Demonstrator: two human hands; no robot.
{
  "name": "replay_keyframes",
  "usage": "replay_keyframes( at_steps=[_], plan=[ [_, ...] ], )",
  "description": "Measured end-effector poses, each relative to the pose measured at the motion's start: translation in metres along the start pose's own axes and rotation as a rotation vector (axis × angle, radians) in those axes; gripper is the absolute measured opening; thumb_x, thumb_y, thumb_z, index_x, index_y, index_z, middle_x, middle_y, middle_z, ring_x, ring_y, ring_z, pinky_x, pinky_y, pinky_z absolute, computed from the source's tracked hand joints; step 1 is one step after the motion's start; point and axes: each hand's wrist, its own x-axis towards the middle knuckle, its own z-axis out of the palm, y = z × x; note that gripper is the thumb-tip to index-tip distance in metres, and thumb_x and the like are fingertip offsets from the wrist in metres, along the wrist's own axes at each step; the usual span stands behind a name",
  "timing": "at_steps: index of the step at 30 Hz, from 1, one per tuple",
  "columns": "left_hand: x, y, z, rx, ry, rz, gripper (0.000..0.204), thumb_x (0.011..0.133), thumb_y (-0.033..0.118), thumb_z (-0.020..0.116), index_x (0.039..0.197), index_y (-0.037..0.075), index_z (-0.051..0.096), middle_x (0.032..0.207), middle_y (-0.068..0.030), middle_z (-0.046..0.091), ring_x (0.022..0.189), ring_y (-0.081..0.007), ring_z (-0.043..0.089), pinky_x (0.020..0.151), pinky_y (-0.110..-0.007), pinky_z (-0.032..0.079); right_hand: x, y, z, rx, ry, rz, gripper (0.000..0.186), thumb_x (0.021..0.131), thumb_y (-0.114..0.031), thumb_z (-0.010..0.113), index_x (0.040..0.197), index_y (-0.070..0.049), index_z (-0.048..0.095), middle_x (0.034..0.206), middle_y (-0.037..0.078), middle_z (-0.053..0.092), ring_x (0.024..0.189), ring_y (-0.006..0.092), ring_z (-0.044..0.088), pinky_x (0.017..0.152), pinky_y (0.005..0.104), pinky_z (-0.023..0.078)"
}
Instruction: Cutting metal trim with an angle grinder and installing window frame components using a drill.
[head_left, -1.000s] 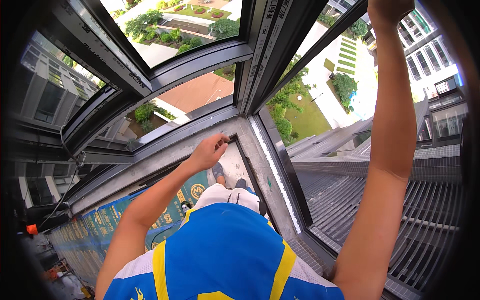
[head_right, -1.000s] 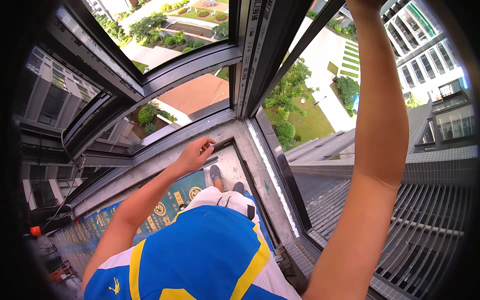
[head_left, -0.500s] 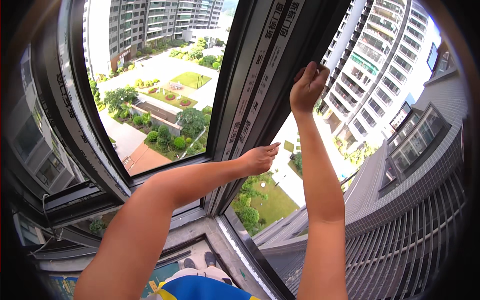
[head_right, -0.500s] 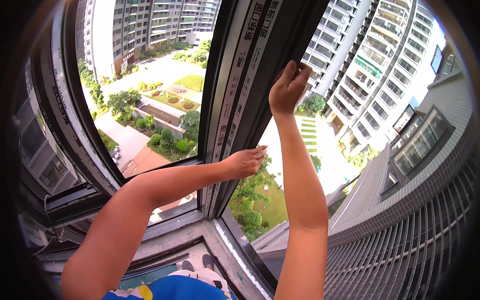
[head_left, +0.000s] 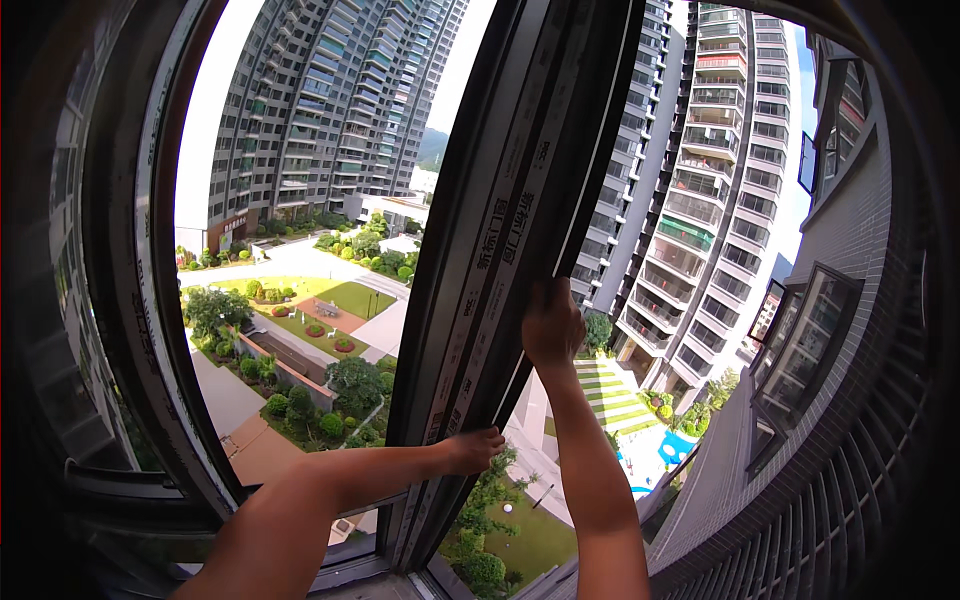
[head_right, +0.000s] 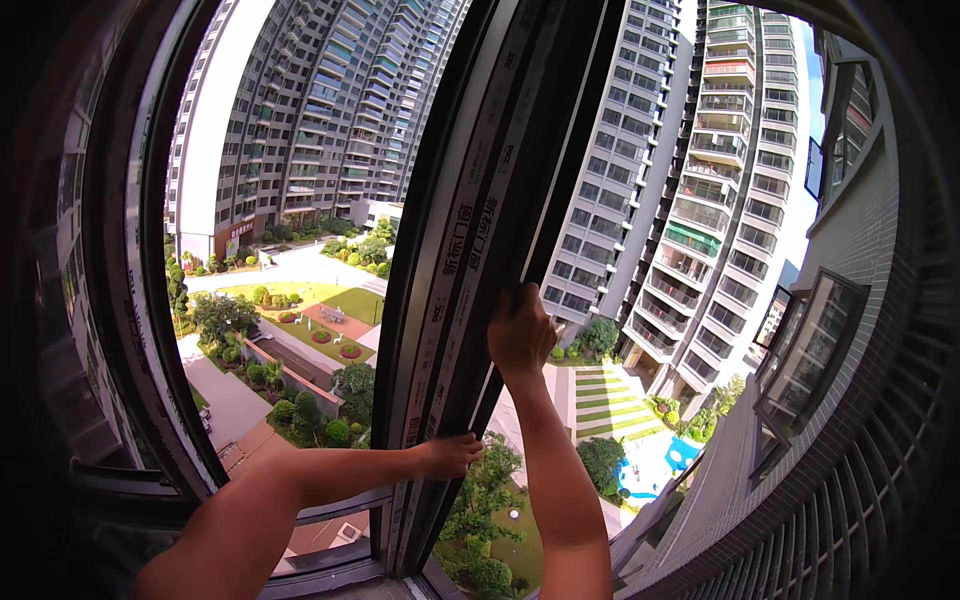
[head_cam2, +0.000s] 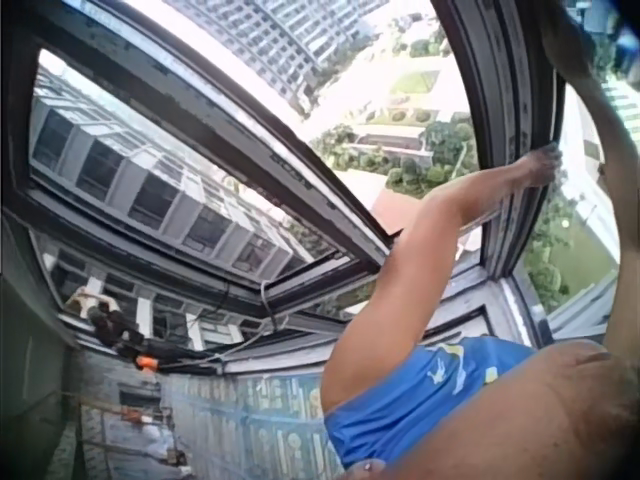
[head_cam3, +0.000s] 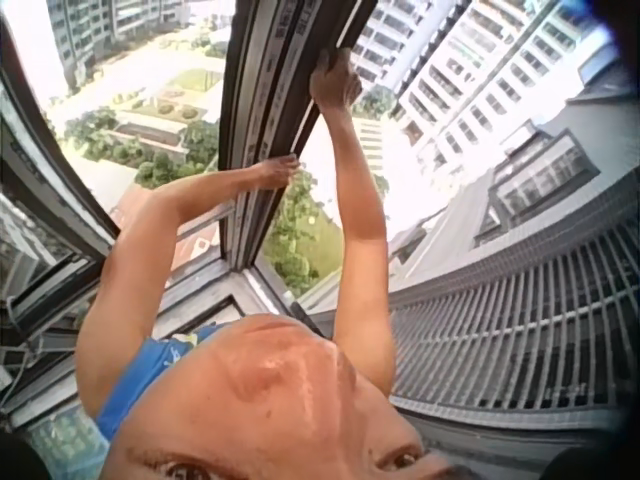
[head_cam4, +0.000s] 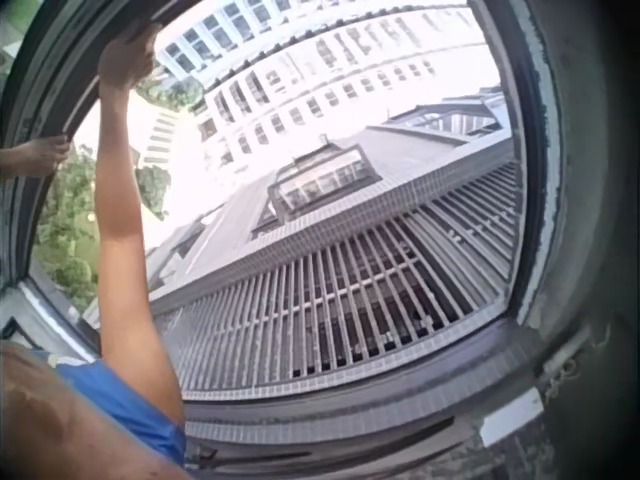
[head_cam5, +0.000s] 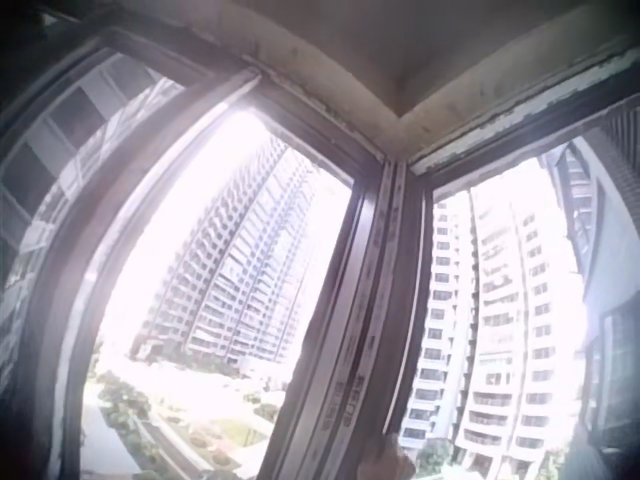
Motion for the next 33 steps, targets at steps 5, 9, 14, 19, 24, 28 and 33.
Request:
replay_keyframes(
  at_steps=[5, 9, 14, 19, 24, 28, 33],
  plan=[
    [0.007, -0.009, -0.006, -0.031, -0.132, -0.027, 0.014, 0.08, 0.025, 0.067, 0.078, 0.018, 0.08, 0.114, -0.0015, 0.067, 0.121, -0.0228, 0.053, 0.107, -0.039, 0.036, 0.019, 0.0, -0.018, 0.005, -0.242, 0.051, 0.03, 0.098, -0.035, 0.062, 0.098, -0.005, 0.06, 0.09, 0.024, 0.073, 0.094, 0.0491, 0.068, 0.078, 0.0562, 0.052],
    [0.007, -0.01, -0.008, -0.071, -0.079, -0.042, 0.012, 0.081, 0.025, 0.068, 0.079, 0.018, 0.078, 0.109, -0.0023, 0.068, 0.12, -0.0233, 0.054, 0.106, -0.04, 0.038, 0.029, 0.026, -0.011, 0.113, -0.262, 0.001, 0.03, 0.097, -0.032, 0.064, 0.1, -0.003, 0.062, 0.087, 0.023, 0.072, 0.086, 0.0435, 0.072, 0.075, 0.0522, 0.054],
    [0.009, -0.01, -0.009, -0.079, -0.113, -0.085, 0.011, 0.08, 0.024, 0.068, 0.078, 0.017, 0.077, 0.105, -0.0037, 0.068, 0.121, -0.0248, 0.054, 0.105, -0.041, 0.038, 0.045, 0.037, -0.015, 0.475, -0.619, 0.159, 0.025, 0.095, -0.024, 0.071, 0.105, -0.001, 0.068, 0.08, 0.014, 0.072, 0.074, 0.0212, 0.071, 0.067, 0.0369, 0.053],
    [0.006, -0.005, -0.011, -0.13, -0.154, -0.061, 0.016, 0.082, 0.024, 0.066, 0.078, 0.013, 0.078, 0.112, -0.0085, 0.068, 0.128, -0.0308, 0.053, 0.108, -0.044, 0.038, 0.033, 0.038, -0.005, 0.449, -0.409, 0.05, 0.019, 0.093, -0.018, 0.073, 0.103, -0.003, 0.072, 0.07, 0.008, 0.066, 0.056, 0.0124, 0.062, 0.051, 0.0314, 0.047],
    [0.004, -0.011, -0.02, -0.027, -0.067, -0.075, 0.018, 0.084, 0.023, 0.064, 0.083, 0.012, 0.079, 0.113, -0.0105, 0.068, 0.127, -0.0301, 0.053, 0.109, -0.045, 0.038, 0.037, 0.032, -0.017, 0.513, -0.538, 0.171, 0.028, 0.094, -0.018, 0.073, 0.116, 0.0, 0.071, 0.082, 0.007, 0.07, 0.056, 0.0108, 0.062, 0.048, 0.0281, 0.048],
    [0.011, -0.019, -0.03, -0.103, -0.148, -0.098, 0.019, 0.085, 0.025, 0.064, 0.081, 0.013, 0.078, 0.111, -0.01, 0.068, 0.126, -0.029, 0.053, 0.115, -0.047, 0.035, 0.037, 0.041, -0.01, 0.584, -0.549, 0.145, 0.021, 0.095, -0.017, 0.073, 0.108, -0.001, 0.07, 0.076, 0.005, 0.067, 0.055, 0.0102, 0.061, 0.046, 0.0267, 0.048],
    [0.01, -0.029, -0.042, -0.093, -0.176, -0.078, 0.019, 0.085, 0.026, 0.064, 0.08, 0.014, 0.077, 0.107, -0.0063, 0.069, 0.122, -0.0279, 0.054, 0.116, -0.048, 0.034, 0.04, 0.055, -0.002, 0.743, -0.588, 0.134, 0.015, 0.096, -0.016, 0.07, 0.103, -0.002, 0.067, 0.07, 0.002, 0.062, 0.055, 0.0089, 0.06, 0.044, 0.0247, 0.046]
  ],
)
